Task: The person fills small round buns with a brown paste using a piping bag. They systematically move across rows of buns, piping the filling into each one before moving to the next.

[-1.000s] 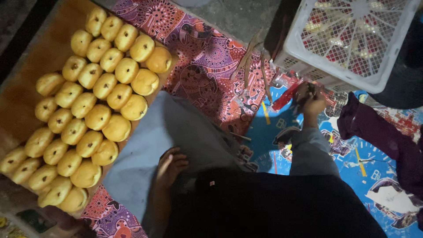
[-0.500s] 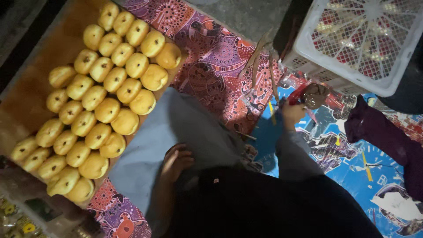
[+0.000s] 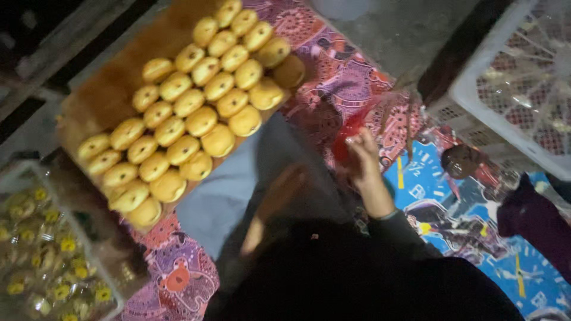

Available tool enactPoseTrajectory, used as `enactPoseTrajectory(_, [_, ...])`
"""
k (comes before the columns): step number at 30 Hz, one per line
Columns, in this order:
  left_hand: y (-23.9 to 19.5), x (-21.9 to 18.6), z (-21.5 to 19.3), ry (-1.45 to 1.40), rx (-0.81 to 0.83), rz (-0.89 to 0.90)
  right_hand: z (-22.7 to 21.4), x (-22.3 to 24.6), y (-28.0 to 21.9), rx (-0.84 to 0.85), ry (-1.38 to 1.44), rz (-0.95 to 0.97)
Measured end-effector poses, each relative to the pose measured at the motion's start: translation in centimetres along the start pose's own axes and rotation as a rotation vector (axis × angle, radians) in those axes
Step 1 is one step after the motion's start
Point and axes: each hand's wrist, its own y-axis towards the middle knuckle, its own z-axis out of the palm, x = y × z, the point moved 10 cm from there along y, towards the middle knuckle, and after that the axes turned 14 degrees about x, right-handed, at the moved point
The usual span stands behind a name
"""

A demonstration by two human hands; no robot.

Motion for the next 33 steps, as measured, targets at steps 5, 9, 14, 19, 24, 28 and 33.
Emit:
enactPoseTrajectory(5, [-2.5,-8.7,-2.2,-0.058,-0.124,0.252,14.9,-3.9,5.7,0.177,-0.444,0.069])
enactPoseTrajectory(9, [-7.4,-11.3,-7.7,-0.067,-0.374,0.409,25.1,-6.1,8.1,0.471,-0.180,-0.129])
enactPoseTrajectory(14, [-12.9,-11.7,-12.6,-0.214,-0.401,0.452,33.3,-10.4,8.3,0.584,-0.414,-0.093])
enactPoseTrajectory(19, [-18.8,-11.8,-16.4,-0.266,-0.599,0.550,38.3,-15.2,6.9,0.759,0.054,0.123])
enactPoseTrajectory(24, [-20.7,-12.6,-17.5,-0.182,-0.682,0.596,40.9,-16.4,4.6,1.059,0.407,0.257])
enactPoseTrajectory(28, [-20.2,-14.3,-18.3,-0.217,-0.644,0.625,40.6,-18.3,4.4,0.999,0.241,0.355])
enactPoseTrajectory(33, [-20.2,-16.7,-17.0,-0.337,-0.405,0.602,42.3,-18.5,3.0,1.154,0.207,0.470])
